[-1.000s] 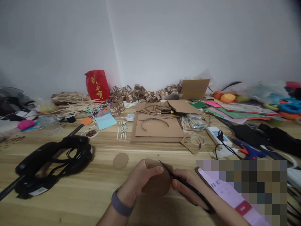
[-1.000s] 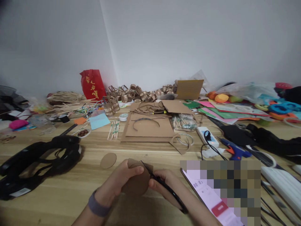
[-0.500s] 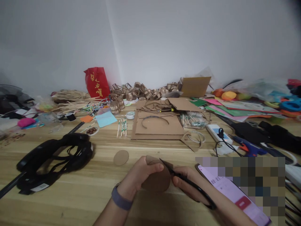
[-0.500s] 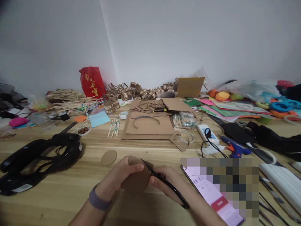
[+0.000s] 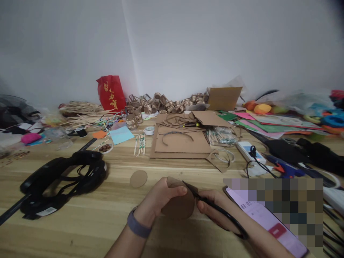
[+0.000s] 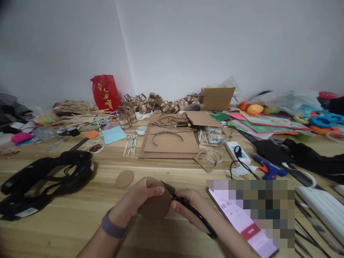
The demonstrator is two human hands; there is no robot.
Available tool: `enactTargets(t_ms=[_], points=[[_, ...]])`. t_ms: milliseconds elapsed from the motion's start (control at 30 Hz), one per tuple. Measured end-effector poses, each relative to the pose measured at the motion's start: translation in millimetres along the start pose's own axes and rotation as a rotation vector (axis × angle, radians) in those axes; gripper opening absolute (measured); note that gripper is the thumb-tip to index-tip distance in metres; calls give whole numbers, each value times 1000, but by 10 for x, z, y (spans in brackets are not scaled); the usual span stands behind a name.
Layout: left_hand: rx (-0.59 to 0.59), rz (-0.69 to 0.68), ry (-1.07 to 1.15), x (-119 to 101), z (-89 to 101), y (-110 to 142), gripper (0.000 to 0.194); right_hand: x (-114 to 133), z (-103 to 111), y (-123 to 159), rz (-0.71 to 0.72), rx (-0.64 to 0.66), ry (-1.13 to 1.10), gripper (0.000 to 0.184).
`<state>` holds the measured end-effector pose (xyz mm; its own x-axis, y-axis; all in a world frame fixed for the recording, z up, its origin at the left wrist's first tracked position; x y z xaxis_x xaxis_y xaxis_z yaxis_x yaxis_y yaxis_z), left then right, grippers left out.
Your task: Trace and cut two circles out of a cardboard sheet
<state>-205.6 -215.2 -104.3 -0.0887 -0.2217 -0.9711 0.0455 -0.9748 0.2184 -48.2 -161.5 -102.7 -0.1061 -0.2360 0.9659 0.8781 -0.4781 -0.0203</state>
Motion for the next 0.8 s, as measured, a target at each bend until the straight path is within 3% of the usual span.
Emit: enactTargets(t_ms=[433, 800], points=[[10, -17, -32, -89, -17, 17, 51, 56, -18, -12, -53, 59, 54, 74], [4, -22, -29, -64, -1, 12, 55, -100, 7, 5, -33, 18, 73, 73]])
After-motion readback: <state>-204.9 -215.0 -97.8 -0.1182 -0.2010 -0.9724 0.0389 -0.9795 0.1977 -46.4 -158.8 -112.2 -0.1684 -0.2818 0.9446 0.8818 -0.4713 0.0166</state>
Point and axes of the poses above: each hand's wrist, its own y-axis away from the middle knuckle, its own z-axis out of the back of the hand, x = y × z, the point moved 6 cm from there along -y, towards the middle knuckle, and after that the axes turned 13 degrees about -y, right-handed, at the moved point
